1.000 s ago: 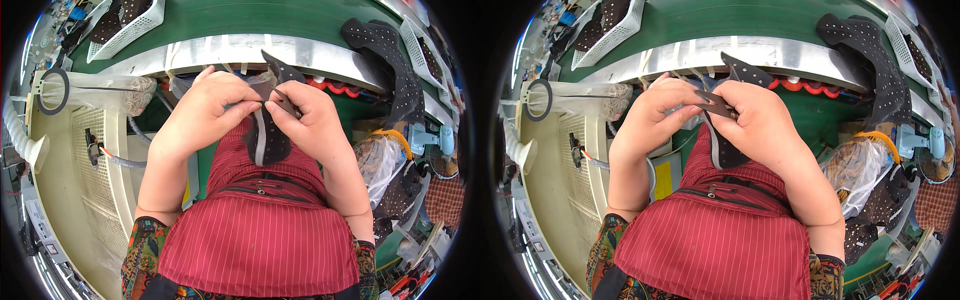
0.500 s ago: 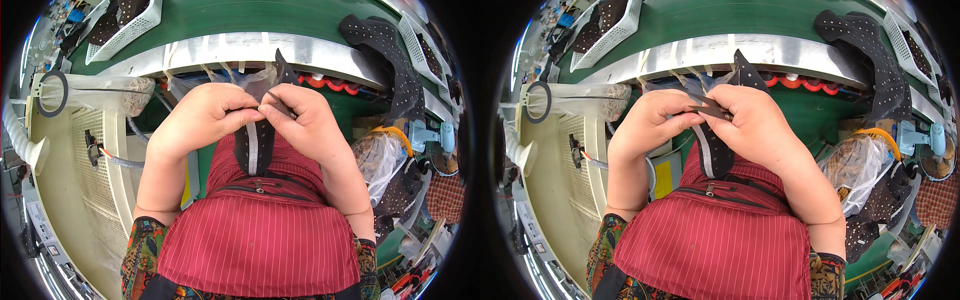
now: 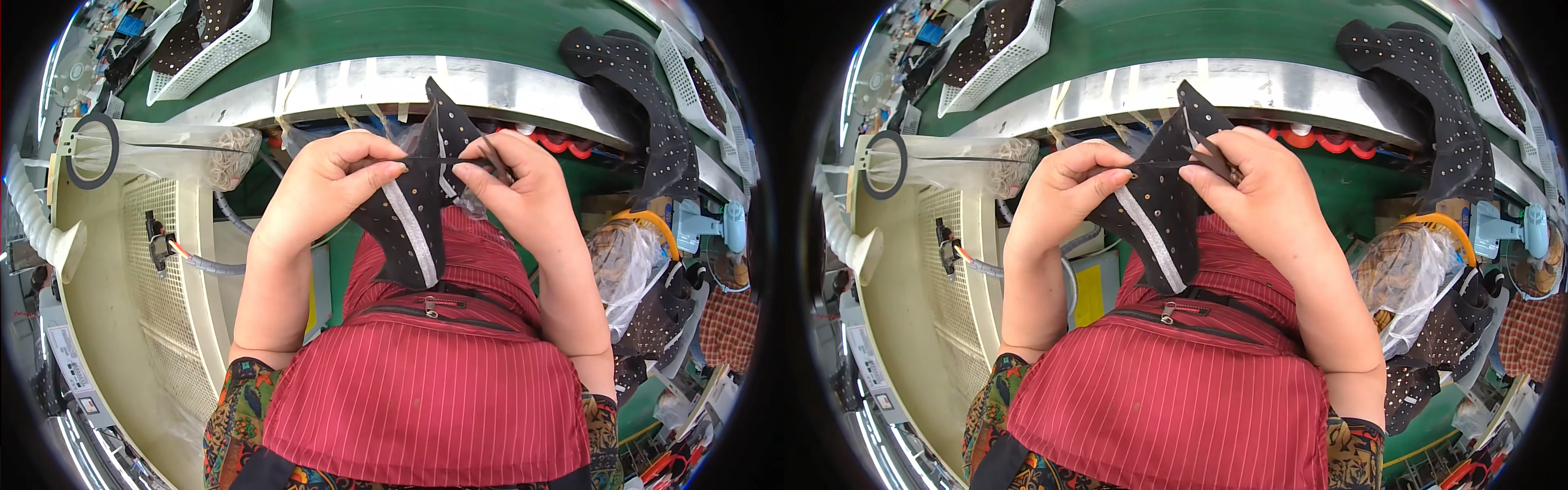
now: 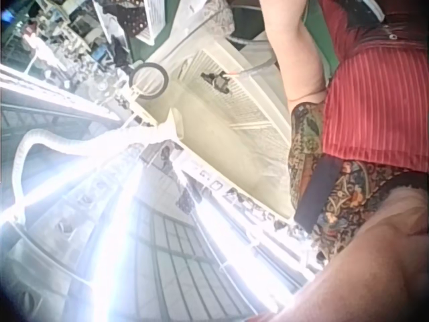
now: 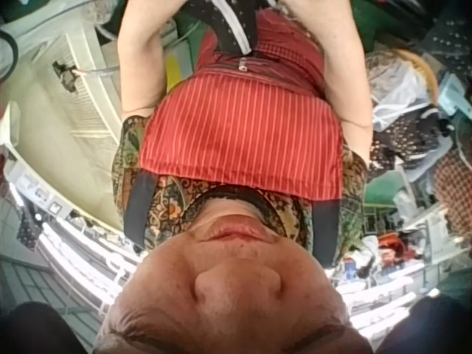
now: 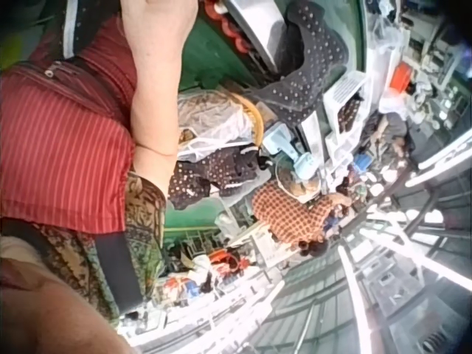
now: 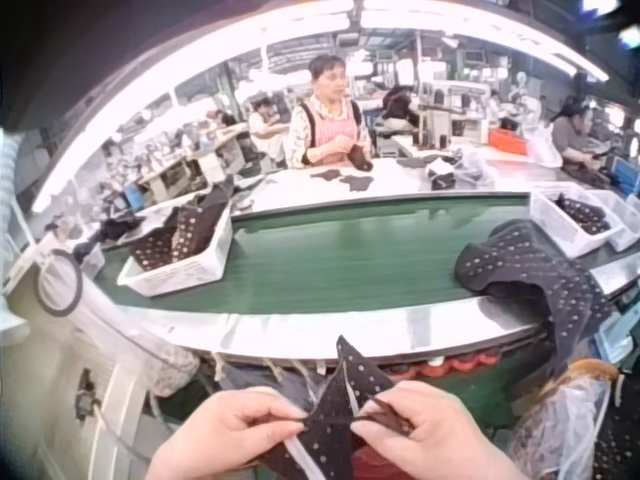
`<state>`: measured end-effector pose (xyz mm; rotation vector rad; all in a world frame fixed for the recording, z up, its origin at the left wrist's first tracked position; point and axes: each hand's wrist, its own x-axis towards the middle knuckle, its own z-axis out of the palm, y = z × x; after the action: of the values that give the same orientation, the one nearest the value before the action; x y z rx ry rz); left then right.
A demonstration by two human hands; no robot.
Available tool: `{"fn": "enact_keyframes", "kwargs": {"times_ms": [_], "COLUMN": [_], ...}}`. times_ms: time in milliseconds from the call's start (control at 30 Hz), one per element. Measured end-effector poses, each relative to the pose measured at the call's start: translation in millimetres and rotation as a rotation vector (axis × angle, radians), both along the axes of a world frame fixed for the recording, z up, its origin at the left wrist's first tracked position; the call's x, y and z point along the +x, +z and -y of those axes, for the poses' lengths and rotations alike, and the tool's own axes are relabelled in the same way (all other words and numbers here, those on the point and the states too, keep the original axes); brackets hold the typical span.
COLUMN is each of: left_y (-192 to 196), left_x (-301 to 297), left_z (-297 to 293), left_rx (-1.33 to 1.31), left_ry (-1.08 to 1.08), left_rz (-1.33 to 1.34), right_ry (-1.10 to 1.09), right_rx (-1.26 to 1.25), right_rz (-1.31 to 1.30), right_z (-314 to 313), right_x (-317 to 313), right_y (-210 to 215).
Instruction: The person uses a small metal tool to press gold studs into pre-punched holes on a black fabric shoe upper. They work on one piece at a time, flipping it to check the placement, and then place the finished piece into a white plastic basket.
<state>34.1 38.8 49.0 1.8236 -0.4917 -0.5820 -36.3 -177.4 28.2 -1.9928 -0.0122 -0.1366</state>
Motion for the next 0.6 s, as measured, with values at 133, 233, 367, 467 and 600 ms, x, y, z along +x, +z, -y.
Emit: {"fn": "enact_keyframes", "kwargs": {"times_ms": [133, 233, 367, 467, 600], "left_y": [-13, -8, -5, -6, -12], "left_x": [2, -5, -7, -8, -11], "left_z": [-8, -7, -11, -11, -6], "left_rx": [-0.054, -0.003, -0.019, -0.047, -0.119], "left_ry": [-0.006, 0.053, -0.023, -0.029, 0.022], "left_rz": [0.111, -0.182, -0.223, -0.26, -0.253], "right_ry": [-0.063, -0.058, -0.074, -0.057, 0.043], "right_rx": [0.135, 0.101, 0.122, 0.121, 0.298], "right_rz": [0.078, 0.068, 0.069, 0.111, 0.016], "right_z": [-2, -3, -6, -6, -14], "right_x": [1, 0, 1, 2, -4], "right_y": [-1, 6, 4, -3, 3]}}
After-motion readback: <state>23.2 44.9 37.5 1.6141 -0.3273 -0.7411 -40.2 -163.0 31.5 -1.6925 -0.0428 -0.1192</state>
